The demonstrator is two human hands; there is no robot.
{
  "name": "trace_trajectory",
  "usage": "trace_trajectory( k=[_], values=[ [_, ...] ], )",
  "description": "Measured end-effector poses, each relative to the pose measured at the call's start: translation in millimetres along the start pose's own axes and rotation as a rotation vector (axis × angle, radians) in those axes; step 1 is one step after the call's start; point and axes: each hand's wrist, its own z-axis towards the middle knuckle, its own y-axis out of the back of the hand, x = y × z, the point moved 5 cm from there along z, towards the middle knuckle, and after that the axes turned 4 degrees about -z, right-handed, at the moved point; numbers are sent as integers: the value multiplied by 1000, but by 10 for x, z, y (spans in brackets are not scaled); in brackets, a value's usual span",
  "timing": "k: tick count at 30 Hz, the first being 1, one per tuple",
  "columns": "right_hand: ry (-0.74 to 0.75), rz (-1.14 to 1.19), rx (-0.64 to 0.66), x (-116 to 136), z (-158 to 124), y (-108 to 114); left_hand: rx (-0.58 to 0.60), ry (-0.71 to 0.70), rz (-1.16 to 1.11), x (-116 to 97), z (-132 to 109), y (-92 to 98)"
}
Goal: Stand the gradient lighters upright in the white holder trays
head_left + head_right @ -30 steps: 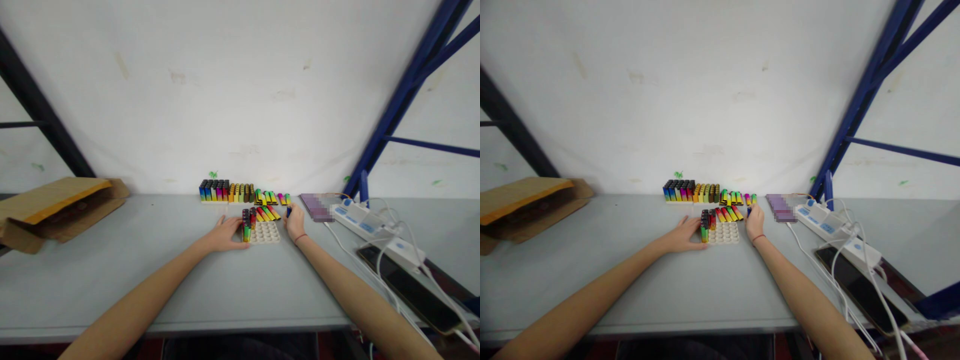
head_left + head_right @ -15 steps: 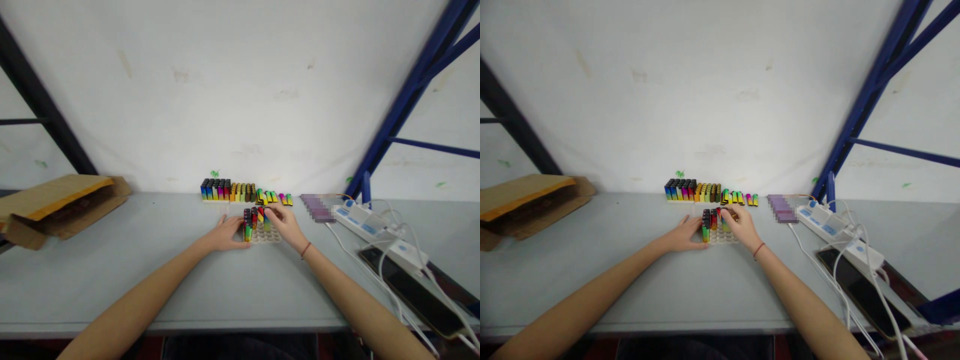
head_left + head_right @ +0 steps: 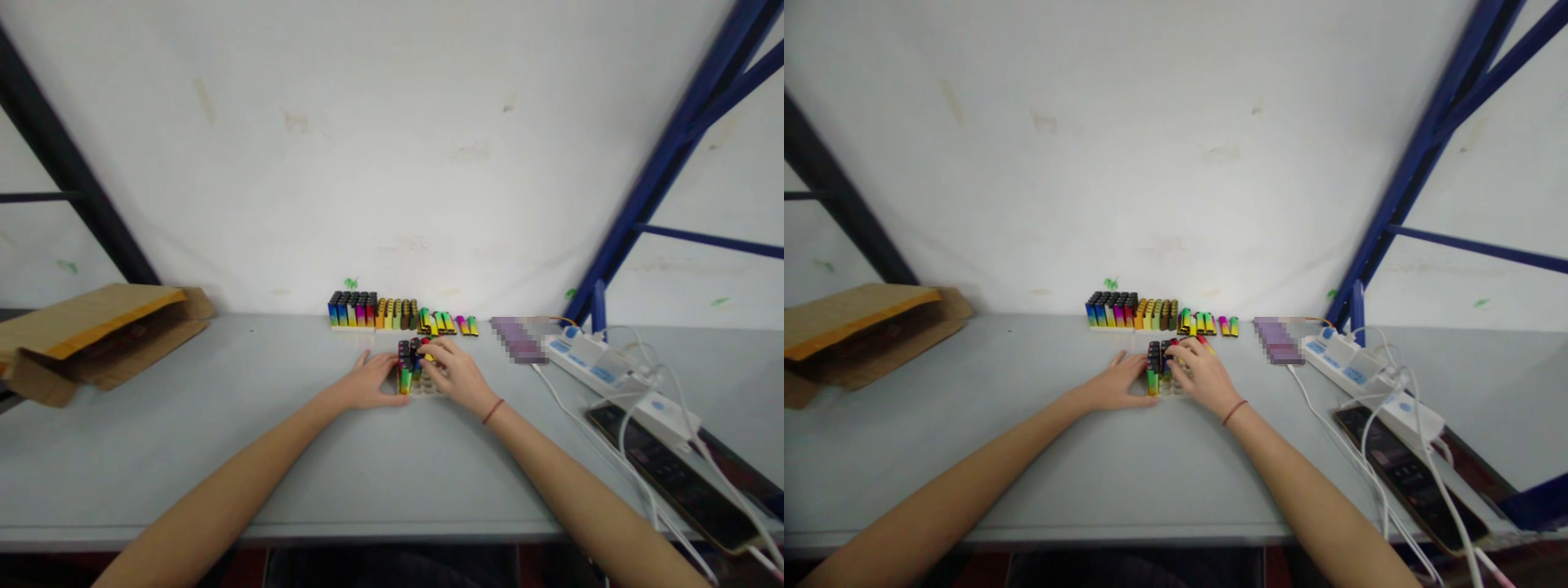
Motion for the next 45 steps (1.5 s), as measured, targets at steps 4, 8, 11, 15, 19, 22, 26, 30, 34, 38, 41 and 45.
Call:
trace_trajectory(
  k=[4, 8, 11, 15, 19, 22, 26, 30, 34, 38, 41, 45],
  values=[
    [-83, -162, -165, -274, 14, 228, 8, 15, 2, 1, 6, 5],
    [-183, -330, 18, -666, -22, 173, 19, 10, 7, 0, 7, 4],
    [-216, -385, 212, -816, -60, 21, 14, 10, 15, 14, 8, -3],
    [-411, -435, 332, -944, -98, -55, 14, 8, 19, 28, 13, -18],
    [-483, -448, 279, -1059, -128, -61, 16, 6, 15, 28, 13, -18],
    [-428, -421, 182, -1099, -139, -90, 17, 5, 9, 25, 8, -11],
    [-389, -289, 61, -1040, -123, -86, 16, 5, 10, 23, 7, -7],
    [-448, -163, -9, -925, -84, -20, 19, 12, 17, 21, 13, -8],
    [-510, -201, -55, -857, -69, 29, 27, 28, 22, 21, 14, -11],
    [-412, -283, 12, -801, -47, -35, 24, 19, 31, 27, 16, -18],
    [-316, -307, 66, -739, -31, -90, 17, 22, 40, 42, 20, -24],
    [-336, -284, 42, -682, -33, -83, 21, 19, 40, 42, 23, -29]
  ],
)
